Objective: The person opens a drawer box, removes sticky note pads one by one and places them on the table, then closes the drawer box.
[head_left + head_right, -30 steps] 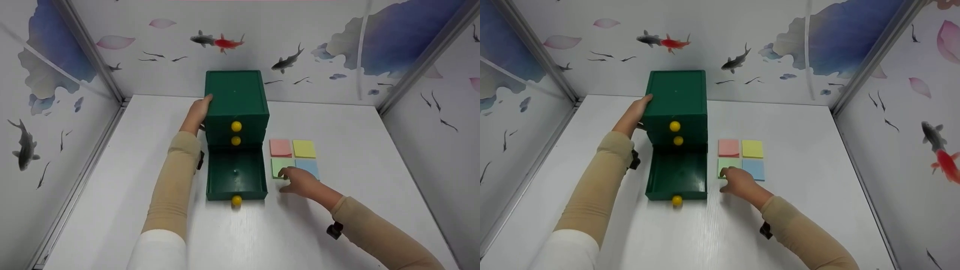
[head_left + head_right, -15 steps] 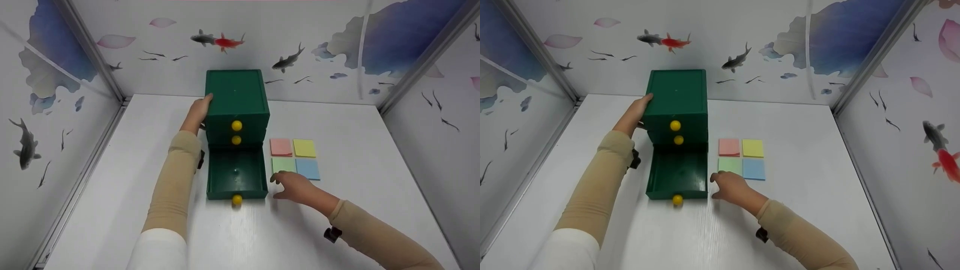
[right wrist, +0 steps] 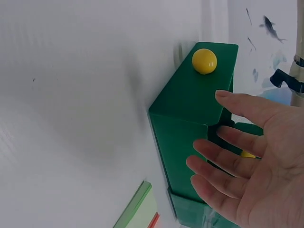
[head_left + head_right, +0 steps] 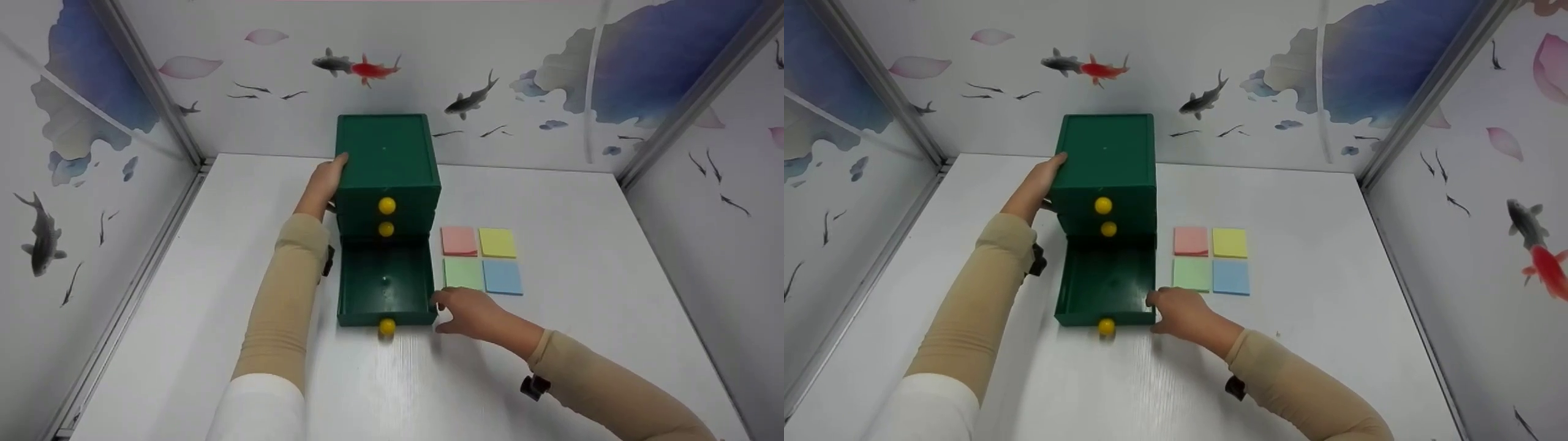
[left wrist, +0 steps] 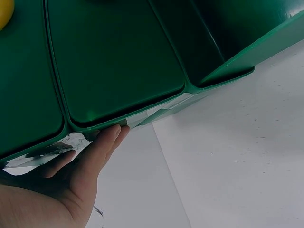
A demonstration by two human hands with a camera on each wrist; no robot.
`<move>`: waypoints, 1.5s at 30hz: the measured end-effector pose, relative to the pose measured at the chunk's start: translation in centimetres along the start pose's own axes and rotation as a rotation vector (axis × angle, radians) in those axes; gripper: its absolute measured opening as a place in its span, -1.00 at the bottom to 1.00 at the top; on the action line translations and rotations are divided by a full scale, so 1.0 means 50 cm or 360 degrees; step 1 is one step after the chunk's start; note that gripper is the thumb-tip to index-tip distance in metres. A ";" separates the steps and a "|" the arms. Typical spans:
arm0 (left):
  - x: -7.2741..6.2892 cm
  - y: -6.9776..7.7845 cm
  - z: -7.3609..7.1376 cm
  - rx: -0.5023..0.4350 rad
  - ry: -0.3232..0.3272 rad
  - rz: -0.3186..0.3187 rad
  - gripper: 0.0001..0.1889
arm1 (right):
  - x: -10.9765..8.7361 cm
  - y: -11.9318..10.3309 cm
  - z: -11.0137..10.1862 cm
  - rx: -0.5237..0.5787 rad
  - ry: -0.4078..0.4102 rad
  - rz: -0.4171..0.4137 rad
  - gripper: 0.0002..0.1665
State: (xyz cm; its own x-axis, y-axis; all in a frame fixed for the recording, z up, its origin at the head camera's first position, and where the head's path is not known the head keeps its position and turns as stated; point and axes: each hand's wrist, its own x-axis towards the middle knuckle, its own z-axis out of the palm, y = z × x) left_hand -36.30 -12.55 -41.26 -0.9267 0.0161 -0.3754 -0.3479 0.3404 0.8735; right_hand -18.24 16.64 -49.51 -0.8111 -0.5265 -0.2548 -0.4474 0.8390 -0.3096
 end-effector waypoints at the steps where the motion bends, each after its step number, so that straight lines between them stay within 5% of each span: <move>1: 0.000 -0.001 0.000 0.0002 -0.0003 -0.0004 -0.21 | 0.001 -0.001 0.003 -0.0011 0.0005 -0.0016 -0.59; 11: 0.001 -0.005 0.004 0.0004 -0.0010 -0.0011 -0.22 | 0.013 -0.003 0.018 -0.0131 0.0194 -0.0094 -0.90; 21: 0.003 -0.005 0.003 -0.0001 -0.0006 -0.0012 -0.20 | 0.012 0.000 0.036 -0.0246 0.0406 -0.0186 -0.86; 45: 0.002 -0.002 0.001 -0.0010 -0.0008 -0.0024 -0.21 | 0.036 0.012 0.022 -0.0182 0.0264 -0.0140 -0.86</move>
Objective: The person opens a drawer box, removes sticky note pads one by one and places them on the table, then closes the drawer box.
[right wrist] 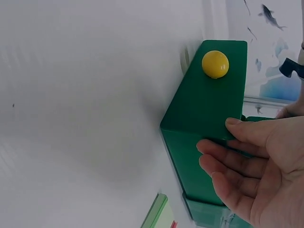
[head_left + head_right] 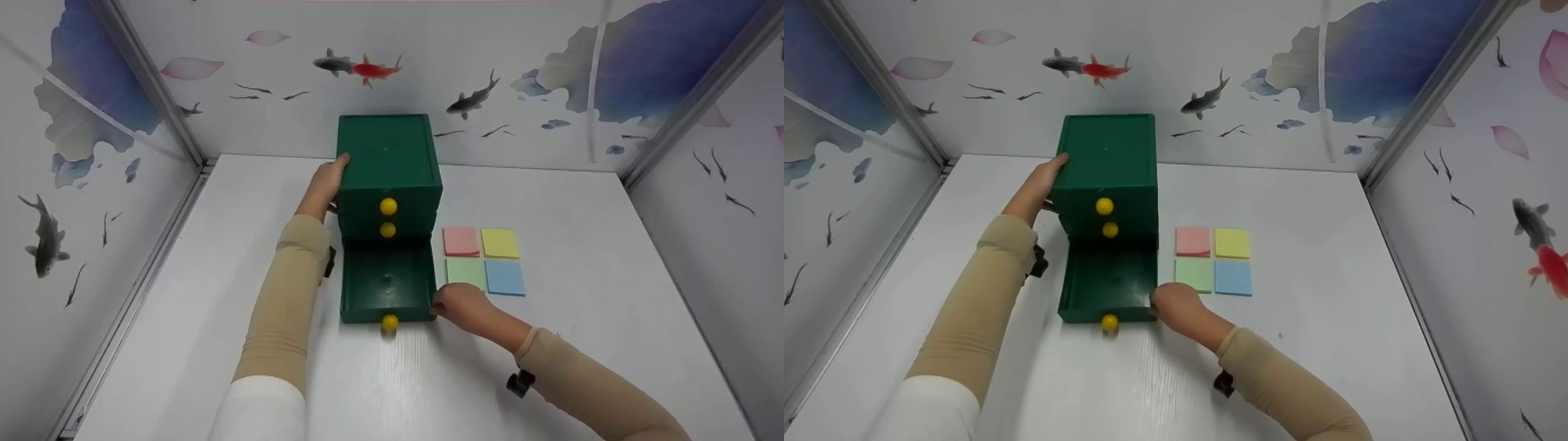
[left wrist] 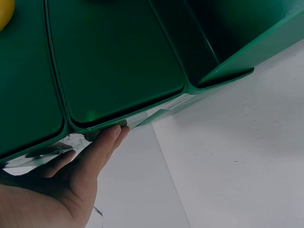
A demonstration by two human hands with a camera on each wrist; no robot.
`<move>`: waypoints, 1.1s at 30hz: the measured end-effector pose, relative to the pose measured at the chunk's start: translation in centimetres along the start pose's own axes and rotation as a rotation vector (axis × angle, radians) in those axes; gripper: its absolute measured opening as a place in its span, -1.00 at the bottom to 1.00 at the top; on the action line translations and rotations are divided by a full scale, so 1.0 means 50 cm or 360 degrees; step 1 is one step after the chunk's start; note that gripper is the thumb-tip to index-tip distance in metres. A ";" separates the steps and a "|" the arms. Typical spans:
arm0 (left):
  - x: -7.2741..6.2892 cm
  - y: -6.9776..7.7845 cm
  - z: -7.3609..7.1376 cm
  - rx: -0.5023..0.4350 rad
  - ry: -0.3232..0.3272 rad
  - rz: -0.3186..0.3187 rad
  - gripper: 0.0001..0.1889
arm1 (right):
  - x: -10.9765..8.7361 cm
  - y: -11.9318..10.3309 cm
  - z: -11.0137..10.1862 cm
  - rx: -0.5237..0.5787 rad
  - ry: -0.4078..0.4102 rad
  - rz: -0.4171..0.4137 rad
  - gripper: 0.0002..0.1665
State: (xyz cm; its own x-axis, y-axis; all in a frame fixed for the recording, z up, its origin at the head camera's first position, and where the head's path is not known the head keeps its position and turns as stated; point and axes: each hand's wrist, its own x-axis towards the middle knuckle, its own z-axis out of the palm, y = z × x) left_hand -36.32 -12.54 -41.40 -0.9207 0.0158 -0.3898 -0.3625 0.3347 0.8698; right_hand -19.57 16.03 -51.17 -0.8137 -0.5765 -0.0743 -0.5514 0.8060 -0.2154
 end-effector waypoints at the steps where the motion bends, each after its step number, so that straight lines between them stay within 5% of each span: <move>1: 0.000 0.000 0.001 0.0000 0.0001 0.0002 -0.21 | 0.000 0.001 0.000 0.0011 -0.0016 0.0014 -0.86; 15: 0.006 0.006 0.004 0.0012 0.0003 -0.0007 -0.22 | 0.028 0.011 -0.004 0.0140 -0.0079 0.0152 -0.87; 33: 0.000 0.002 0.000 0.0029 0.0018 0.0018 -0.22 | 0.051 0.029 0.009 0.0243 0.0013 0.0206 -0.85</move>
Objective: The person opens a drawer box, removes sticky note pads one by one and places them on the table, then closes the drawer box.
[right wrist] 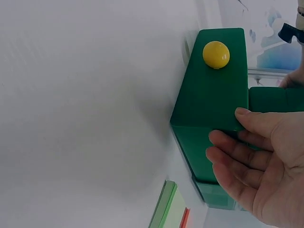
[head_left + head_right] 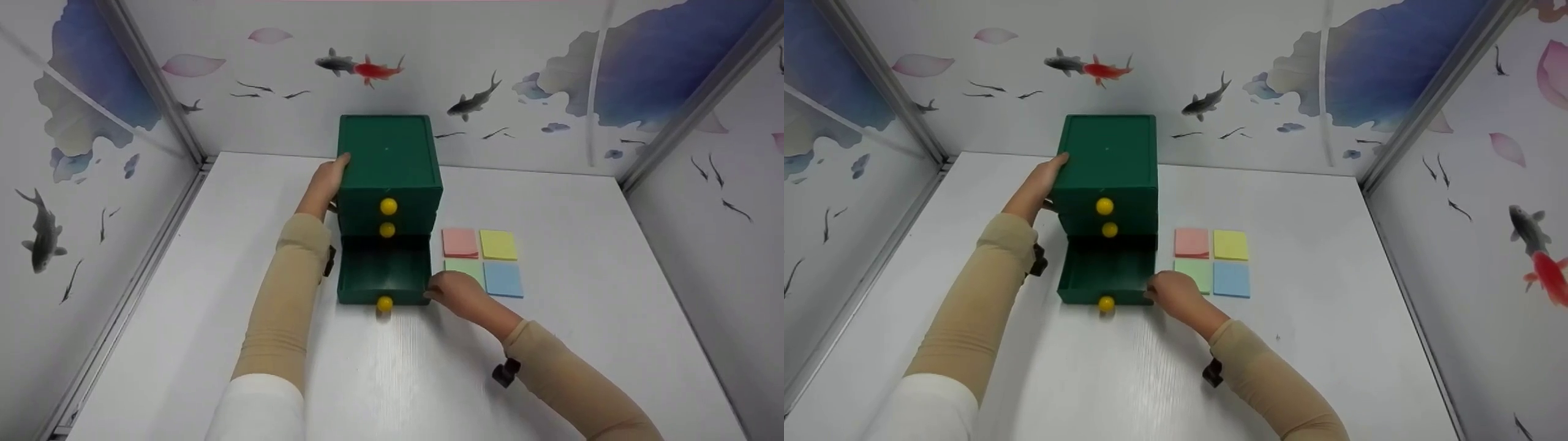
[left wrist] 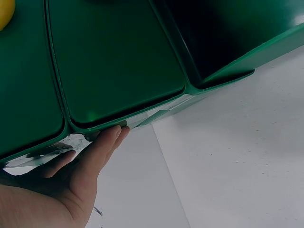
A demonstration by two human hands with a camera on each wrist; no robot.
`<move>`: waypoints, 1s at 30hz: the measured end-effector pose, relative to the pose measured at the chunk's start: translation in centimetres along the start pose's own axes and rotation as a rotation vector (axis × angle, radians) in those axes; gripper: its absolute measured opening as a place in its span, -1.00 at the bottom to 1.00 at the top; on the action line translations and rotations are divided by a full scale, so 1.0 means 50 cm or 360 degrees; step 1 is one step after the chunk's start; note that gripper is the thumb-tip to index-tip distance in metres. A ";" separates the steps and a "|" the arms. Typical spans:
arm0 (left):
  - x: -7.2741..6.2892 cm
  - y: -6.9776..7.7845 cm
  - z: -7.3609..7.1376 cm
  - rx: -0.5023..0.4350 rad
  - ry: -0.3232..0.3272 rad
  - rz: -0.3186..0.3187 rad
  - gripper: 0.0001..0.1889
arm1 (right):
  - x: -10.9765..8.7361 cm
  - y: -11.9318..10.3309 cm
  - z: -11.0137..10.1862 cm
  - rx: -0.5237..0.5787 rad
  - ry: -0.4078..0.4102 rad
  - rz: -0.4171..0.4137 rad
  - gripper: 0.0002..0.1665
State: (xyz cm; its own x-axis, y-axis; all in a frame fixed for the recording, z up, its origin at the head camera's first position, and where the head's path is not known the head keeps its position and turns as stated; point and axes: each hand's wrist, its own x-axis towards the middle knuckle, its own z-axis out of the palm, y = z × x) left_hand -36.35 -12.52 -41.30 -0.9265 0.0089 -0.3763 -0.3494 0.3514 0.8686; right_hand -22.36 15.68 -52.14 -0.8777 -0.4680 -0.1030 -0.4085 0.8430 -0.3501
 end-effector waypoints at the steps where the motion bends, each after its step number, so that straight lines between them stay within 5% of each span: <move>1: -0.001 0.001 0.000 0.0003 0.0007 0.0005 -0.22 | 0.001 0.001 0.001 -0.0001 0.0013 -0.0001 -0.85; 21: 0.001 0.003 -0.004 -0.0022 0.0007 -0.0020 -0.19 | 0.032 0.007 0.010 0.0043 0.0217 0.0048 -0.87; 30: 0.003 0.001 0.000 -0.0013 0.0004 -0.0019 -0.21 | 0.033 0.014 0.015 0.0125 0.0214 0.0128 -0.88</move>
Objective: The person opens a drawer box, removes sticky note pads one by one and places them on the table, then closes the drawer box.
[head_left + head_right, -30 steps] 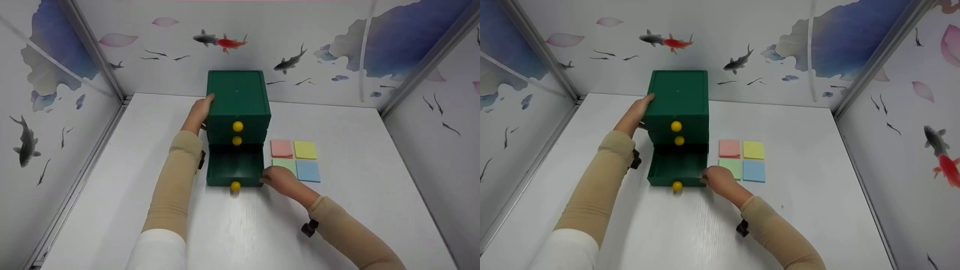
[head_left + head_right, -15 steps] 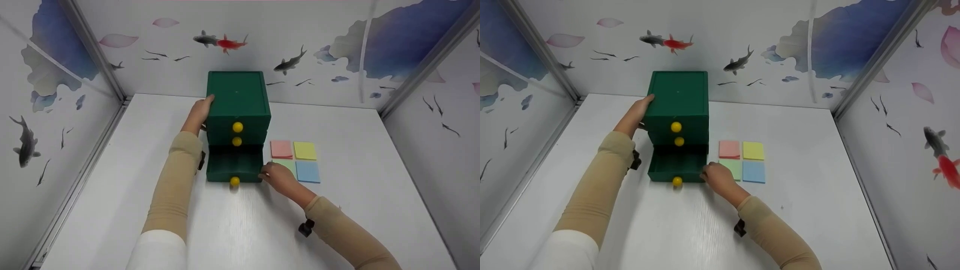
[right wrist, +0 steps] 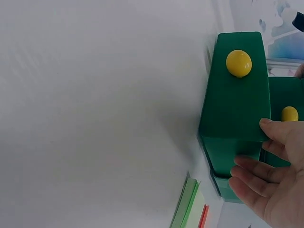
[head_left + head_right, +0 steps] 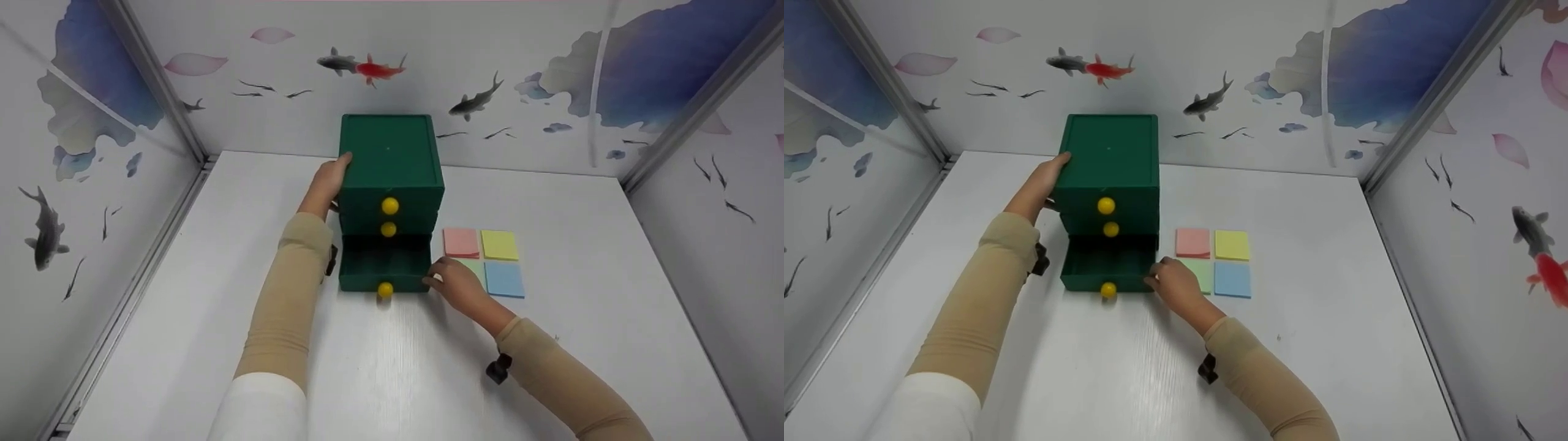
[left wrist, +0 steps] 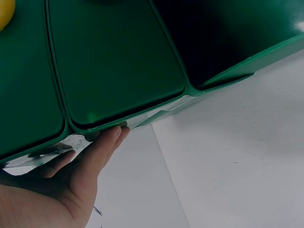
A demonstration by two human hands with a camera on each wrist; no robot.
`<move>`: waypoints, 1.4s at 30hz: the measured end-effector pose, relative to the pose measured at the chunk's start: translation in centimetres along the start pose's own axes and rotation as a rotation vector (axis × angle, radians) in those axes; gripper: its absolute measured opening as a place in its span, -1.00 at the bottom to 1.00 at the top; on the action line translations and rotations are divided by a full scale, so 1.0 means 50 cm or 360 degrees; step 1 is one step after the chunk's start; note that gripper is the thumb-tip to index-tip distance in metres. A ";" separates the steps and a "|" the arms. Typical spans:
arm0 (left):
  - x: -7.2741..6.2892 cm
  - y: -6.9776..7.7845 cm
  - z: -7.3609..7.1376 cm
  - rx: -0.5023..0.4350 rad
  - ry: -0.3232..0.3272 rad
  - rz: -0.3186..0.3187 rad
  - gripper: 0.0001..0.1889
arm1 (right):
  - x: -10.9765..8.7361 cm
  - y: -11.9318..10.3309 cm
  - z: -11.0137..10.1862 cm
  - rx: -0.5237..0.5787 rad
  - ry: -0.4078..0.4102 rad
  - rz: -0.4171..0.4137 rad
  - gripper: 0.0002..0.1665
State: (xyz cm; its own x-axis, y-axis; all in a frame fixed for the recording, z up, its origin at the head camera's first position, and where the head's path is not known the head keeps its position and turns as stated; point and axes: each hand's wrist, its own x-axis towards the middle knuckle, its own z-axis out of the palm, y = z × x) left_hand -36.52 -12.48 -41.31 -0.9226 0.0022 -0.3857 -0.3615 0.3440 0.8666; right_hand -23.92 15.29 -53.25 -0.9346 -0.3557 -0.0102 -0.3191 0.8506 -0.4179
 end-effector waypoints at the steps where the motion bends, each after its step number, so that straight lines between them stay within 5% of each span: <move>1: 0.000 -0.001 0.000 -0.0002 -0.0001 0.0003 -0.21 | 0.000 -0.001 0.000 -0.0002 0.0002 -0.0002 -0.88; 26: -0.002 0.001 0.003 -0.0011 -0.0014 -0.0004 -0.22 | 0.038 0.015 0.005 0.0121 0.0088 0.0101 -0.86; 42: -0.003 0.000 0.000 -0.0015 -0.0009 -0.0012 -0.20 | 0.063 0.018 0.008 0.0413 0.0172 0.0275 -0.77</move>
State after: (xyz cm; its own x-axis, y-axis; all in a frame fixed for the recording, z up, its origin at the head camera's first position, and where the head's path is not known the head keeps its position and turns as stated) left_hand -36.39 -12.46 -41.26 -0.9192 0.0051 -0.3938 -0.3695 0.3354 0.8666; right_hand -27.09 14.78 -54.02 -0.9871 -0.1597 -0.0107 -0.1166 0.7630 -0.6359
